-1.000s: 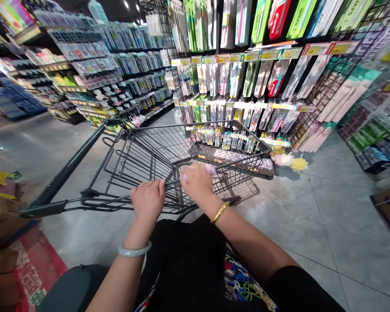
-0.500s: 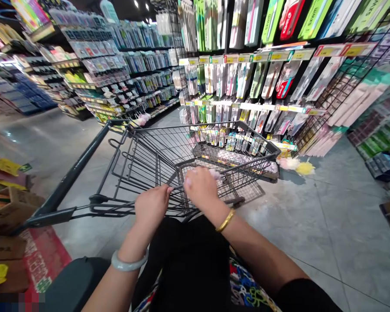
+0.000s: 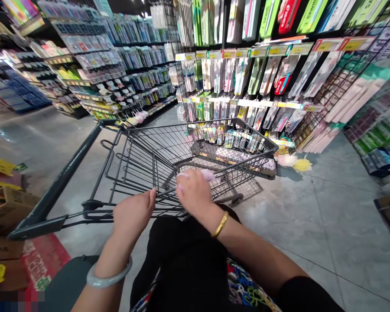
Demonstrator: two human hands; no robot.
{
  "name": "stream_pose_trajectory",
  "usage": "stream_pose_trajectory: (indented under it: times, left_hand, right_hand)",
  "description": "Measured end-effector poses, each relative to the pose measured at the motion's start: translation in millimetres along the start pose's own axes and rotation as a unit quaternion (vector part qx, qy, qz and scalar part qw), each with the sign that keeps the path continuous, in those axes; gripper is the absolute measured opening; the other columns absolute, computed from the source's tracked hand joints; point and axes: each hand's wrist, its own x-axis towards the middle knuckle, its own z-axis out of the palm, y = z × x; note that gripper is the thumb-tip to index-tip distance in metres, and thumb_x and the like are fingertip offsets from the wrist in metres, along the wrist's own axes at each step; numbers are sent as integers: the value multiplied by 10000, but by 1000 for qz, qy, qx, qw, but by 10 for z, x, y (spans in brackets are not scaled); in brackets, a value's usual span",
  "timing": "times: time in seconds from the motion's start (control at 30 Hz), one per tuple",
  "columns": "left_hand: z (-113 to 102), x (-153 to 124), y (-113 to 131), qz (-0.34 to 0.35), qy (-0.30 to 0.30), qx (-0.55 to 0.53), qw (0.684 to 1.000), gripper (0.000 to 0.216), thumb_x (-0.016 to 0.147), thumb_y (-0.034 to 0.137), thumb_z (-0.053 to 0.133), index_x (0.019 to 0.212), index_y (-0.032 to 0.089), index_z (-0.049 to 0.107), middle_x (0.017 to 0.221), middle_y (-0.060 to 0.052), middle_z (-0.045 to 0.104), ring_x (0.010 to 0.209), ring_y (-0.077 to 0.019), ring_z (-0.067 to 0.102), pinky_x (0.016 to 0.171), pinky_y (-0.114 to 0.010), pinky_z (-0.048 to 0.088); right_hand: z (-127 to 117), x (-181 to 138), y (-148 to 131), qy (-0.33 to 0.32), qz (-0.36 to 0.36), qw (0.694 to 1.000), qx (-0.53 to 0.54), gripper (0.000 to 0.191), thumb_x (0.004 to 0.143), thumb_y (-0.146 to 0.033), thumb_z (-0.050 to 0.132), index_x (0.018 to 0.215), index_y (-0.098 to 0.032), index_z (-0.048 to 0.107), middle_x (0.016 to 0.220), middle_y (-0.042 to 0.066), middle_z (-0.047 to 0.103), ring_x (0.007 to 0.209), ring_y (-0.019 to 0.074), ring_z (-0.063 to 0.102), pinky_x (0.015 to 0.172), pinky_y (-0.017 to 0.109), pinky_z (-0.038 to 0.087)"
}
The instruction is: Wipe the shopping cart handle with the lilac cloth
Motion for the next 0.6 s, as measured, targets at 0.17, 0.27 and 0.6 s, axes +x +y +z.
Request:
stream_pose_trajectory:
  times: [0.17,0.27,0.6]
  left_hand:
    - [22,-10,-31,19,4,17,1000,649,986,493,166,797,175,699,652,-125,664,590,-245,619,531,-283,305]
    - [12,-46,-59,14,-11,28,999,624,980,514,189,785,188,685,644,-116,656,585,-250,616,519,-281,299]
    - [-40,-144,-27,26,-31,49,998,554,990,467,194,823,198,649,697,-103,672,611,-270,631,489,-292,267]
  right_hand:
    - [49,-78,-166,-16,-89,995,42,223,917,-318,508,1070,-278,665,1130,71,589,1026,233,512,849,359,459]
    - [26,-132,221,23,-40,998,33,206,893,-293,553,1047,-266,686,1124,84,592,1038,241,522,853,366,473]
    - [150,-57,277,77,32,996,6,186,887,-270,548,986,-260,704,1117,91,563,1063,257,485,892,372,438]
